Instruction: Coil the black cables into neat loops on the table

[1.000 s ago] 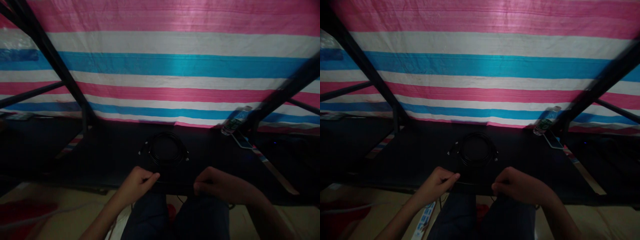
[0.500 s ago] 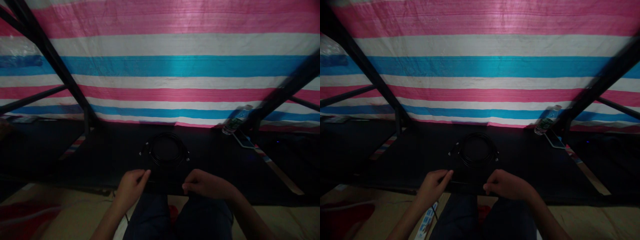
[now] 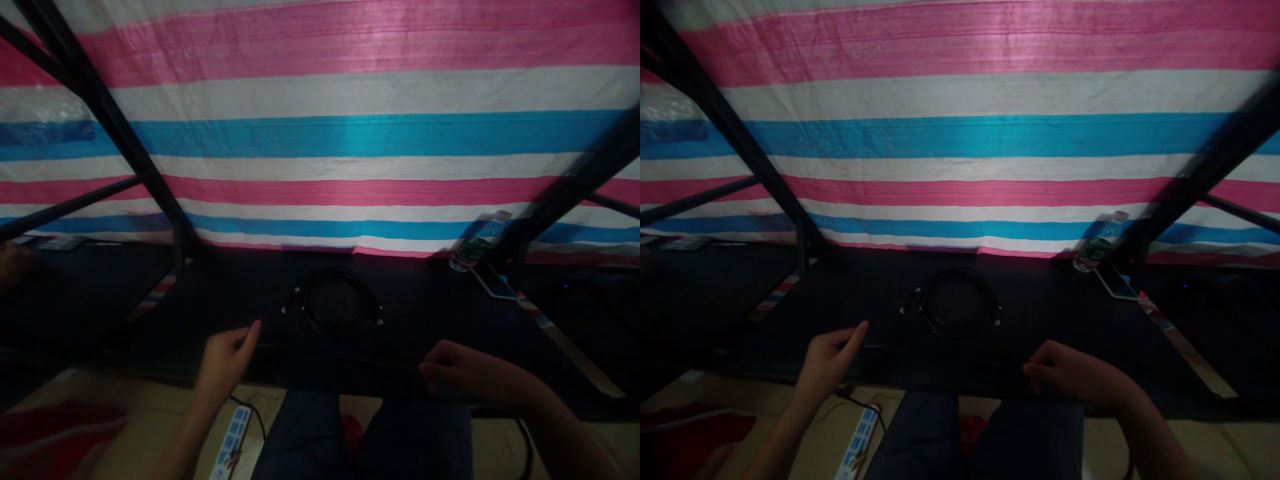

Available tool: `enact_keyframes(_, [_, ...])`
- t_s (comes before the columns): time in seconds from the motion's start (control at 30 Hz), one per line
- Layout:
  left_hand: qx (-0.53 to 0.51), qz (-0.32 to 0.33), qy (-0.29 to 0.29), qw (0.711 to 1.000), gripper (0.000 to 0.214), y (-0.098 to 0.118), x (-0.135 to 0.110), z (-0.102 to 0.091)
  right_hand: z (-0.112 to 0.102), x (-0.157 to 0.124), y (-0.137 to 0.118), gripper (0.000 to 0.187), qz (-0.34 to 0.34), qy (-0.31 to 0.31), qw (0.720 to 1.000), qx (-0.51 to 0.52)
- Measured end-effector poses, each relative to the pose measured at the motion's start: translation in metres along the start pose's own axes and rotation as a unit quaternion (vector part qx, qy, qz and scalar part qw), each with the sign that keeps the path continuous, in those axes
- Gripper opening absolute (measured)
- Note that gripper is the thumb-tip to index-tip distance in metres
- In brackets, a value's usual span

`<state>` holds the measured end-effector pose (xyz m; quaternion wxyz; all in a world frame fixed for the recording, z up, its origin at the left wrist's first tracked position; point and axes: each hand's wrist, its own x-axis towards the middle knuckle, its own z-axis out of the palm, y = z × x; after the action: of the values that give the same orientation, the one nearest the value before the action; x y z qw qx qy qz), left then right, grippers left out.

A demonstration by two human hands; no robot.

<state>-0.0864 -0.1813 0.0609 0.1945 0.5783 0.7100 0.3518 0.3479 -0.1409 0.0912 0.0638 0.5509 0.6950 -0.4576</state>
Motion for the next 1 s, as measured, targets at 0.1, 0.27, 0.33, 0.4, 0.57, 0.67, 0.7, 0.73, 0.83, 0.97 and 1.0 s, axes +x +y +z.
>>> enact_keyframes(0.1, [0.008, 0.007, -0.108, 0.994, 0.056, 0.011, -0.003, 0.014, 0.011, 0.006, -0.006, 0.054, -0.002, -0.001, 1.0, -0.009])
enact_keyframes(0.27, [-0.065, 0.055, -0.256, 0.963, 0.053, 0.056, -0.019, 0.054, 0.027, 0.016, -0.055, 0.046, -0.098, -0.012, 0.995, -0.004])
enact_keyframes(0.33, [-0.078, 0.072, -0.263, 0.959, 0.053, 0.068, -0.023, 0.066, 0.03, 0.021, -0.07, 0.045, -0.13, -0.009, 0.992, -0.006])
enact_keyframes(0.4, [-0.079, 0.071, -0.231, 0.967, 0.055, 0.071, -0.022, 0.068, 0.028, 0.023, -0.077, 0.048, -0.144, -0.02, 0.989, 0.006])
enact_keyframes(0.57, [-0.078, 0.006, -0.061, 0.995, 0.055, 0.039, 0.0, 0.029, 0.008, 0.011, -0.048, 0.065, -0.082, -0.048, 0.994, 0.059])
enact_keyframes(0.67, [-0.052, -0.044, 0.003, 0.998, 0.052, 0.014, 0.01, 0.003, 0.0, 0.005, -0.018, 0.069, -0.038, -0.004, 0.997, 0.065])
enact_keyframes(0.7, [-0.04, -0.05, -0.004, 0.998, 0.052, 0.009, 0.011, 0.0, 0.0, 0.005, -0.01, 0.069, -0.022, 0.01, 0.998, 0.058])
enact_keyframes(0.73, [-0.031, -0.052, -0.023, 0.998, 0.053, 0.005, 0.012, -0.002, 0.002, 0.007, -0.004, 0.068, -0.004, 0.019, 0.999, 0.048])
enact_keyframes(0.83, [-0.035, -0.043, -0.121, 0.991, 0.054, 0.002, 0.013, 0.007, 0.012, 0.016, -0.006, 0.062, 0.038, 0.029, 0.999, 0.006])
enact_keyframes(0.97, [-0.069, -0.01, -0.264, 0.962, 0.05, 0.021, 0.009, 0.031, 0.023, 0.024, -0.043, 0.055, -0.01, -0.021, 0.999, -0.023])
enact_keyframes(1.0, [-0.078, 0.003, -0.288, 0.954, 0.05, 0.03, 0.005, 0.038, 0.025, 0.024, -0.054, 0.053, -0.029, -0.035, 0.999, -0.026])
